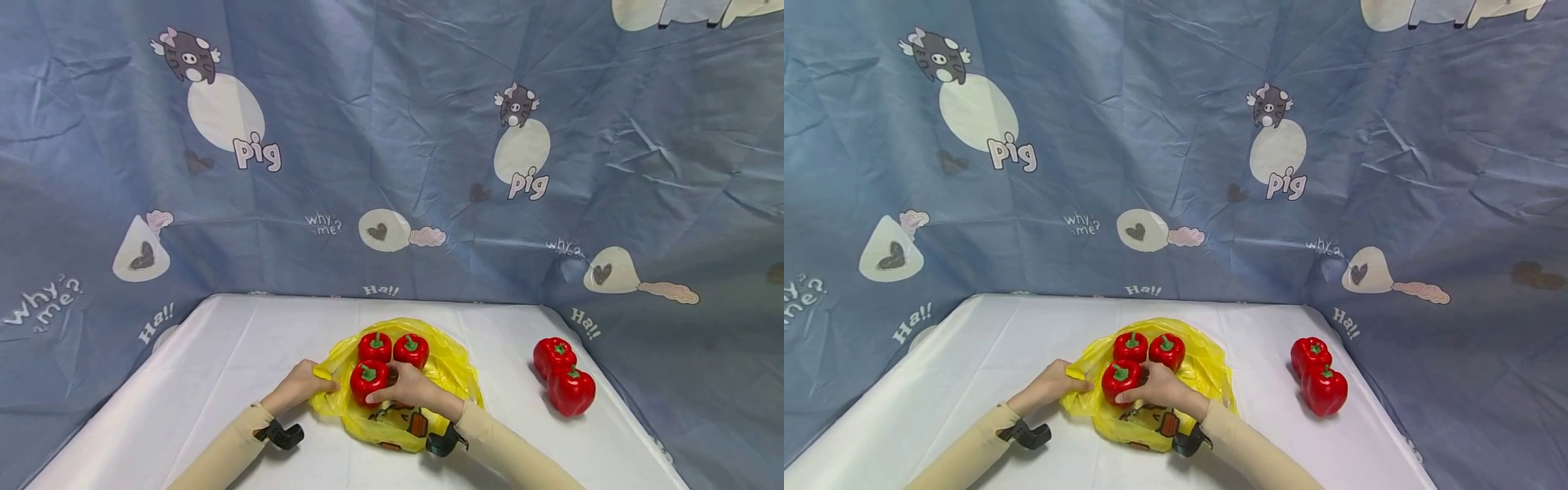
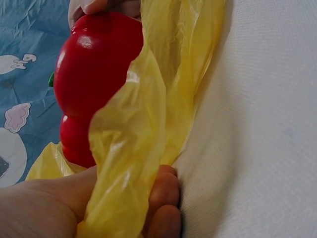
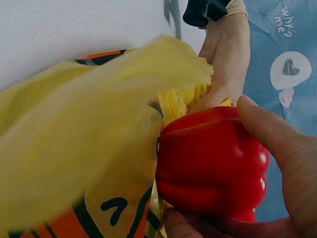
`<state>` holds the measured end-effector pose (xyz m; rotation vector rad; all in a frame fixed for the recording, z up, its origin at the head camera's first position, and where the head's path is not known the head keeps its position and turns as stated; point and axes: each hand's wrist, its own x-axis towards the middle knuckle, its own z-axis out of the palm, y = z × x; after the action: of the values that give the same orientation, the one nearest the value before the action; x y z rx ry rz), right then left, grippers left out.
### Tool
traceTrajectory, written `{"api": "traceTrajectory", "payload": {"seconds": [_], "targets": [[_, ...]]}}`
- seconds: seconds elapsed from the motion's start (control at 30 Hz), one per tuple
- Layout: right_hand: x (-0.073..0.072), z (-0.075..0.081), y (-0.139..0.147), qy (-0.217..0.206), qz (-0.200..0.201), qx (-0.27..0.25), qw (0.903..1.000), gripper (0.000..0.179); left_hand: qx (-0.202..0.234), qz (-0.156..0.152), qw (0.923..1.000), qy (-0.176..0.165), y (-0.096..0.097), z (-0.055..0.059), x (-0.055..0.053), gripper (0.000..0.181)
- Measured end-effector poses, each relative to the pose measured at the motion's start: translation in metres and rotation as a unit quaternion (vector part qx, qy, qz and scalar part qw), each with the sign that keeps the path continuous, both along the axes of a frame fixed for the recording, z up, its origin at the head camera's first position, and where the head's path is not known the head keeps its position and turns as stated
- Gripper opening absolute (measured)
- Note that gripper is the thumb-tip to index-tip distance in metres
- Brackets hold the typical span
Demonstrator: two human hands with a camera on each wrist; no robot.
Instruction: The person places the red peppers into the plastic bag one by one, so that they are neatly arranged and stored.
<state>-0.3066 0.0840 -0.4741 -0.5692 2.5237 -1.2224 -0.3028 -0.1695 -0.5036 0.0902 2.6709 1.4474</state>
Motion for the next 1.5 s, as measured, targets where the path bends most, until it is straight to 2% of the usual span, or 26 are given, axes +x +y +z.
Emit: {"api": "traceTrajectory", "payload": {"seconds": [0.2,0.57,0.77,0.97,1.1,1.33,1.5], "targets": [[0.002,0.004,0.007,-0.034,0.005,-0.029,0.999,0.074,-0.004,0.003,1.0,-0.001,0.001,0.001,0.0,0.018],[0.005,0.013,0.026,-0.035,0.022,-0.046,0.9981,0.071,-0.003,0.002,1.0,-0.001,0.0,-0.001,-0.001,0.019],[0.012,0.019,0.045,-0.051,0.042,-0.082,0.9944,0.072,-0.005,0.004,1.0,-0.005,0.0,0.0,-0.001,0.019],[0.021,0.031,0.072,-0.083,0.045,-0.107,0.9897,0.074,-0.008,0.008,0.9999,-0.006,0.0,0.001,-0.001,0.019],[0.028,0.037,0.094,-0.085,0.047,-0.108,0.9893,0.073,-0.006,0.005,0.9999,-0.011,0.0,0.001,-0.001,0.019],[0.034,0.044,0.135,-0.107,0.069,-0.138,0.9821,0.071,0.006,-0.006,0.9999,-0.005,-0.001,-0.001,-0.002,0.019],[0.041,0.048,0.165,-0.127,0.056,-0.145,0.9797,0.068,0.004,-0.007,0.9999,-0.007,-0.001,-0.001,-0.003,0.02]]}}
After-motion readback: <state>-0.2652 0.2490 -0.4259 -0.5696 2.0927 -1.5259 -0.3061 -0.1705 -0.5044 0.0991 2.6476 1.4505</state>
